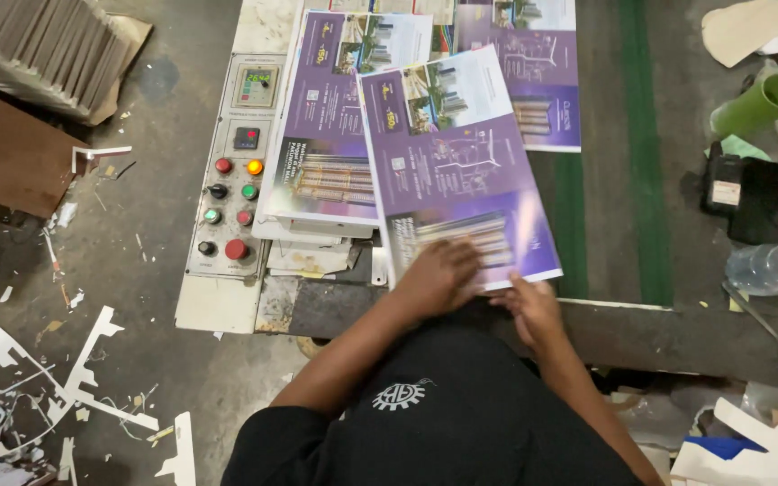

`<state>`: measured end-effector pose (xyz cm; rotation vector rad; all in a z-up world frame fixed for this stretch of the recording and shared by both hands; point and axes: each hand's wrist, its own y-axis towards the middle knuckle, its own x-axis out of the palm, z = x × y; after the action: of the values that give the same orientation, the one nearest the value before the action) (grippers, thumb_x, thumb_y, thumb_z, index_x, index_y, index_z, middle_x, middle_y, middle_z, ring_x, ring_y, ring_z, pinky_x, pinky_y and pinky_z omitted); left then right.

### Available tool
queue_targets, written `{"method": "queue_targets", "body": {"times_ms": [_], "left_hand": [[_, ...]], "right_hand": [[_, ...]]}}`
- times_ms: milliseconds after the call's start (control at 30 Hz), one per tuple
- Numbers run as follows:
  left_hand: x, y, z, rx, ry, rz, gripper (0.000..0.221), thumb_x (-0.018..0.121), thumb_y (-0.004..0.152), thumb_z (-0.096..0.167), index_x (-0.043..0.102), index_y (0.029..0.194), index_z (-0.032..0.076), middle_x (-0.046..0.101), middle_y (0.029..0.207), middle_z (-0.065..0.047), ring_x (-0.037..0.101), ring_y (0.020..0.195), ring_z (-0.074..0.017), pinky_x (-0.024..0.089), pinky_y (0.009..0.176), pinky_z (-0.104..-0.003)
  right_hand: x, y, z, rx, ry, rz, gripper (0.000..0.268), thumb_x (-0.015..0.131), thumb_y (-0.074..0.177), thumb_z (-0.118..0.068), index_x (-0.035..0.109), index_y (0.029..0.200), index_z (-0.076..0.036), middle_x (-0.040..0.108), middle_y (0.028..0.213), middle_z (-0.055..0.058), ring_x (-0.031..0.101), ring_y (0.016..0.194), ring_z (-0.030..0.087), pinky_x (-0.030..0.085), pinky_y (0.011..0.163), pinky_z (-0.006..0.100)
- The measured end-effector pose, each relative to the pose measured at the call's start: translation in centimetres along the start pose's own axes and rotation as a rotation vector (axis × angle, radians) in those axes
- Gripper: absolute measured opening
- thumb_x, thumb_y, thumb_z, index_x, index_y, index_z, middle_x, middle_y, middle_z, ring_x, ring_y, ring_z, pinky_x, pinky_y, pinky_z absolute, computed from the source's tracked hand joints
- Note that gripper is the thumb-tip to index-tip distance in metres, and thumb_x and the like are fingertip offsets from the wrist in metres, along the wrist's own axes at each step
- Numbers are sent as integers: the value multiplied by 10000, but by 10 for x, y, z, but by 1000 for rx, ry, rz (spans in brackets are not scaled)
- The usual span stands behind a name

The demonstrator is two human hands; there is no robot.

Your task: Sort and arrange printed brochures or pamphlets on a workstation in a print shop.

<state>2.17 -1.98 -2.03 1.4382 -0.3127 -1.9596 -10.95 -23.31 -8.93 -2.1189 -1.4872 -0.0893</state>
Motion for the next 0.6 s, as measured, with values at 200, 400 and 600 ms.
{"method": "queue_targets", "body": {"times_ms": [200,400,600], "left_hand": [[-37,-8,-94,-379,289,-146,527,699,933,431,633,1322,81,586,1436,-166,520,1369,-332,392,1121,-511],[-82,-4,-119,-451,368,-465,988,715,759,704,476,1470,60,385,1592,-147,329,1488,-322,296,1176,-538],[-116,14,-107,-448,182,-469,598,719,837,545,698,1245,109,668,1273,-141,629,1138,-322,520,926,-465]], "right_hand": [[-54,-28,7,-215,119,306,213,598,1044,-144,583,1213,-16,708,1007,110,700,803,204,601,665,352],[-104,-46,20,-256,101,493,226,599,1068,-142,569,1257,-22,686,1015,96,668,783,193,595,637,351],[-89,-41,22,-212,18,492,248,574,1078,-149,560,1286,-14,681,1042,98,683,806,187,583,620,330]]}}
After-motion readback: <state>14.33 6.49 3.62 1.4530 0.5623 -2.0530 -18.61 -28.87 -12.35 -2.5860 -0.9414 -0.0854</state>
